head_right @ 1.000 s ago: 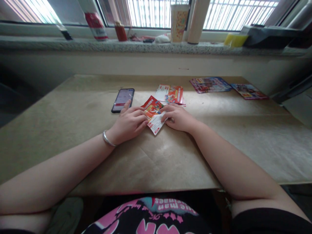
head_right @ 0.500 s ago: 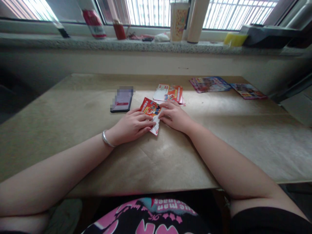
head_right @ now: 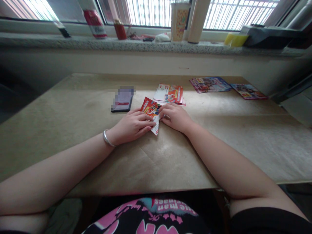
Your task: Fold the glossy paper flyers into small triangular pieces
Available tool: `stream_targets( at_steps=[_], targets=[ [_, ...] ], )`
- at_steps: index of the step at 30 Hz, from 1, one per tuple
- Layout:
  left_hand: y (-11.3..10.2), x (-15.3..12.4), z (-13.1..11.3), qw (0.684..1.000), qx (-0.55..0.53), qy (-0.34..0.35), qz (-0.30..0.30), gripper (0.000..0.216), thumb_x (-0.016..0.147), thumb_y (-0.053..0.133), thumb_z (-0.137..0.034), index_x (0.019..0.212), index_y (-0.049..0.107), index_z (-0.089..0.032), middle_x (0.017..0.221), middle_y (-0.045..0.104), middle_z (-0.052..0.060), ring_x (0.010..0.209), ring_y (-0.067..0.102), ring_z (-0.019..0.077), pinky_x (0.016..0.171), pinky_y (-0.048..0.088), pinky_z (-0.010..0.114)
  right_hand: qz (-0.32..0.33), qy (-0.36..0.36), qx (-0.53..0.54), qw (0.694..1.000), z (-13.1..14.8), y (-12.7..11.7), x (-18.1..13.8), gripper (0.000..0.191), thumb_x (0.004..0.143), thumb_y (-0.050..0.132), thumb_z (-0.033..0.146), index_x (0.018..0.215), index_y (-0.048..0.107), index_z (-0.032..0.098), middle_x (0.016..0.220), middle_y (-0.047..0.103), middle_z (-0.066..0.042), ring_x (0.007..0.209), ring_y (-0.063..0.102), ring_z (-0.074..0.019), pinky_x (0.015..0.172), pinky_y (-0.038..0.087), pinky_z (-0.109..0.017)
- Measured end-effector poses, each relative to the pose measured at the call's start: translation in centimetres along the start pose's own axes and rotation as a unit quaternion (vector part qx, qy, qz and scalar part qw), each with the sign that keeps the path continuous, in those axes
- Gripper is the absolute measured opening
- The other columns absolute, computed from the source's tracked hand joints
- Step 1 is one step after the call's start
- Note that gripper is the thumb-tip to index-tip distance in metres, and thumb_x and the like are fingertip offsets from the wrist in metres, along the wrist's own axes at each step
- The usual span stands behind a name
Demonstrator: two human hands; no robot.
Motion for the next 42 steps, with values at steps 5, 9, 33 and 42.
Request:
stream_targets(
  at_steps=[5,9,33,42],
  targets=[
    [0.0,-0.1,-0.1,1.000,0.002,0.000,-0.002,0.028,0.097,0.046,-0.036,0.106,0.071,-0.029,0.105,0.070,0.003,0.098,0.061,0.0186,0.102,0.036,0.040,-0.004,0.024,0.021,0.999,-0.5,0.4,-0.1,0.005,0.075,0.061,0.017,0.076,0.062,0.022,0.111,0.068,-0.007,0.104,0.062,-0.0226,0.091,0.049,-0.042],
    [-0.3,0.0,-0.3,1.000,0.005,-0.003,-0.005,0.027,0.096,0.047,-0.037,0.102,0.072,-0.028,0.104,0.070,0.002,0.096,0.062,0.0187,0.101,0.036,0.041,0.003,0.010,0.014,1.000,-0.5,0.5,-0.2,0.011,0.069,0.060,0.011,0.073,0.059,0.022,0.116,0.067,-0.007,0.106,0.062,-0.0236,0.090,0.050,-0.042],
    [0.3,0.0,-0.9,0.999,-0.019,0.007,0.024,0.025,0.093,0.050,-0.034,0.103,0.069,-0.022,0.117,0.068,0.001,0.106,0.061,0.0212,0.113,0.027,0.047,-0.013,0.036,0.073,0.997,-1.6,0.9,-0.2,0.006,0.077,0.061,0.017,0.079,0.060,0.022,0.128,0.059,-0.010,0.119,0.056,-0.0244,0.102,0.045,-0.045],
    [0.6,0.0,-1.5,0.999,-0.013,0.023,0.048,0.023,0.091,0.052,-0.034,0.105,0.065,-0.021,0.123,0.065,0.002,0.108,0.058,0.0215,0.108,0.032,0.044,-0.017,0.098,0.091,0.991,-2.9,1.2,-0.4,0.007,0.080,0.061,0.020,0.084,0.067,0.021,0.137,0.052,-0.011,0.129,0.049,-0.0244,0.110,0.039,-0.046]
  ],
)
Point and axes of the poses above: each hand's wrist, its own x-axis towards the middle knuckle, its own y-axis out of the palm, z = x × y, the point moved 9 cm from there along x, towards the middle knuckle
